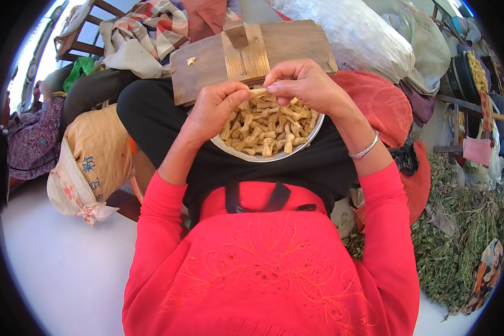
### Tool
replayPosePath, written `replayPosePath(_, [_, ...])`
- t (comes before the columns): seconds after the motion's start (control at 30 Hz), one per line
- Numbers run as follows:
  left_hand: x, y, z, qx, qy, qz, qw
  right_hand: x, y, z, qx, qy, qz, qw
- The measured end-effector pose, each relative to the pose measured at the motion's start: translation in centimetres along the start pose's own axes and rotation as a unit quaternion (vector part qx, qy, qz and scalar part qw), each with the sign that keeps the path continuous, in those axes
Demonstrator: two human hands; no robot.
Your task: The person is shaping small pieces of dough into curled noodles by hand against a wooden board and placing them into a bowl.
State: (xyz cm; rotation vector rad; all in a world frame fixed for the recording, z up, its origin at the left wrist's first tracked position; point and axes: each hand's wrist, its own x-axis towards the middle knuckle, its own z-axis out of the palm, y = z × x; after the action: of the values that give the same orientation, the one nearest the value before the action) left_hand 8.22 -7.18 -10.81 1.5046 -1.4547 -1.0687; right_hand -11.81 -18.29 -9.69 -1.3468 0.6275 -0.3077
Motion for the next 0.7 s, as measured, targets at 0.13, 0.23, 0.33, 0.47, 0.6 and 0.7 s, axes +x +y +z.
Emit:
replayPosePath(0.13, [1.7, -1.4, -1.8, -0.072, 0.031, -0.017, 0.997, 2.0, 0.6, 0.1, -0.016, 0.108, -0.059, 0.992])
replayPosePath(0.23, [3.4, -3.4, -2.8, -0.085, 0.066, -0.007, 0.994, 3.8, 1.5, 0.2, -0.039, 0.140, -0.066, 0.987])
replayPosePath(0.33, [4.6, -4.9, -3.3, -0.103, 0.088, -0.009, 0.991, 5.2, 2.3, 0.6, -0.077, 0.177, -0.083, 0.978])
replayPosePath(0.47, [5.6, -5.5, -3.0, -0.118, 0.110, -0.026, 0.987, 6.6, 3.9, 0.3, -0.185, 0.219, -0.123, 0.950])
replayPosePath(0.6, [6.8, -6.9, -2.2, -0.037, 0.120, -0.014, 0.992, 7.4, 4.2, 0.8, -0.337, 0.225, -0.169, 0.899])
replayPosePath(0.7, [6.2, -7.0, -3.1, 0.107, 0.182, -0.021, 0.977, 6.2, 4.5, -0.3, -0.448, 0.283, -0.182, 0.829])
